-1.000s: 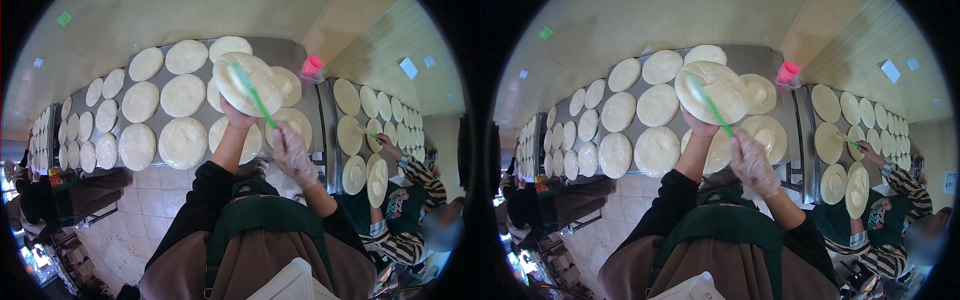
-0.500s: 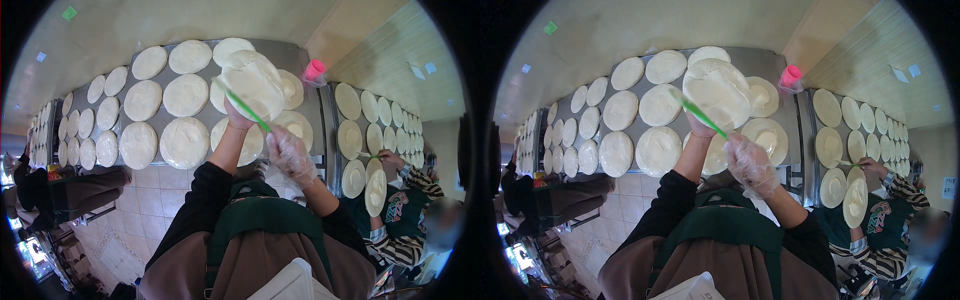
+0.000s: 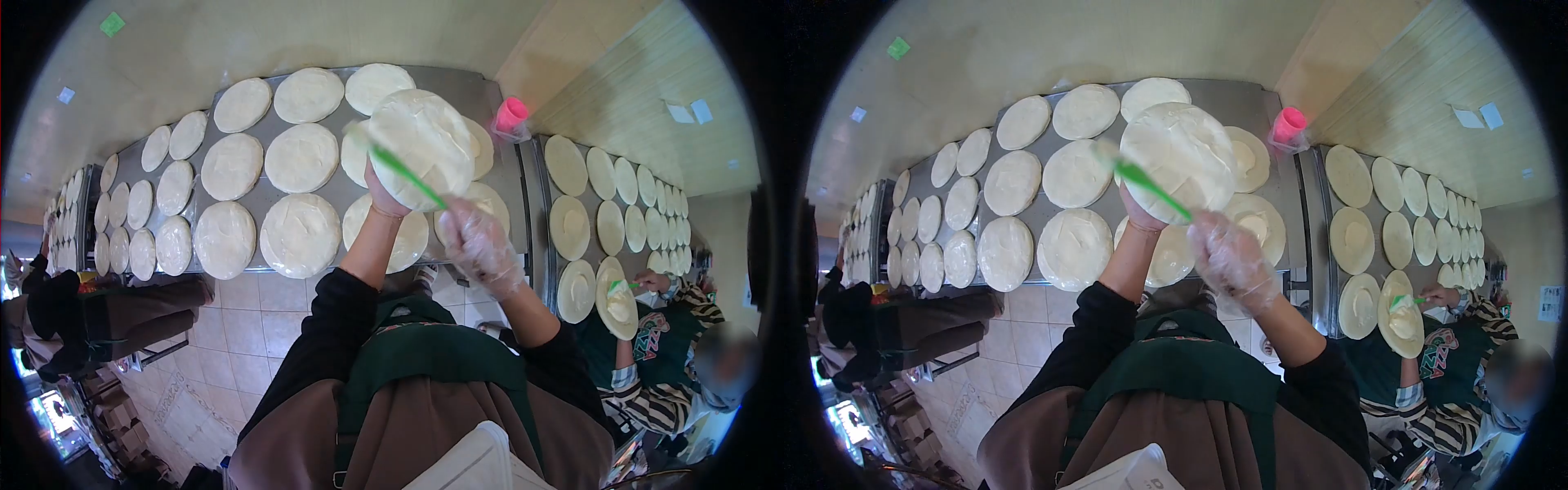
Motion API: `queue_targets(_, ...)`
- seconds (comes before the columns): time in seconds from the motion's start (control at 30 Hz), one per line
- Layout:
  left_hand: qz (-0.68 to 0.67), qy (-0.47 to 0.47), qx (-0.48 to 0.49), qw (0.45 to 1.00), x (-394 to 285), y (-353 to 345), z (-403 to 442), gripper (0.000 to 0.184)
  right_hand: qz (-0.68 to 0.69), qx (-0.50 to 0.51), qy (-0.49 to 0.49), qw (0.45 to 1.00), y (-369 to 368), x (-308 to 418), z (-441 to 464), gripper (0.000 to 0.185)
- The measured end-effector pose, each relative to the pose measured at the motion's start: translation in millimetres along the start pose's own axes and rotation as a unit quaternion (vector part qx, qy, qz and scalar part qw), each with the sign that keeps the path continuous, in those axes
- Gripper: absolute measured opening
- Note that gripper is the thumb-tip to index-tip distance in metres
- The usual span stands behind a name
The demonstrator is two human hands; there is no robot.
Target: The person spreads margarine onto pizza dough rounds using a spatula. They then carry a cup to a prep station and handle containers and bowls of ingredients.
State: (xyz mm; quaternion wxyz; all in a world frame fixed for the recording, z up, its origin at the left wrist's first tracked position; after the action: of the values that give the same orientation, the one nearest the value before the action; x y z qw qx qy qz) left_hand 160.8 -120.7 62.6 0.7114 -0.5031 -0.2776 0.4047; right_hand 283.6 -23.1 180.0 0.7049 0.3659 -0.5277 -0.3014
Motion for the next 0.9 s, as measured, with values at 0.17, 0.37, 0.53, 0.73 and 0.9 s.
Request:
queue_targets(0.17, -0.017, -0.005, -0.025, 1.0, -0.9, -3.2, 0.1, 0.069, -0.021, -0.059, -0.099, 0.993, 19.5, -30.5, 15.9, 0.015)
queue_targets(0.37, -0.059, 0.027, 0.042, 0.997, 3.3, -2.4, -2.2, 0.067, 0.001, 0.019, 0.01, 1.0, -4.8, -14.9, 1.4, 0.017)
queue_targets(0.53, -0.078, -0.035, 0.067, 0.994, -4.7, -0.3, -1.3, 0.064, 0.033, -0.058, 0.014, 0.998, 6.2, -19.5, -2.3, 0.02)
queue_targets(0.73, -0.067, -0.011, 0.021, 0.997, 2.2, -4.7, 1.4, 0.061, -0.001, -0.096, -0.099, 0.99, -6.2, -38.1, -2.7, 0.021)
queue_targets(0.9, -0.031, 0.019, 0.046, 0.998, 12.9, -12.0, 0.4, 0.061, 0.073, -0.037, -0.025, 0.996, -15.7, -5.8, -3.7, 0.019)
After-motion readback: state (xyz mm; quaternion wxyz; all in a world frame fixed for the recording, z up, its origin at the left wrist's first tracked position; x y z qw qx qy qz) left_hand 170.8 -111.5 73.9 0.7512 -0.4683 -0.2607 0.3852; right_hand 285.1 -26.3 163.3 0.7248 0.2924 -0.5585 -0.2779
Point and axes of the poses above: each hand's wrist, its own z-axis towards the middle knuckle, its own y-axis out of the back of the hand, x = y × z, the point moved 3 cm from there along z, towards the middle knuckle, and after that the axes turned 7 degrees about x, right-handed, at the moved point
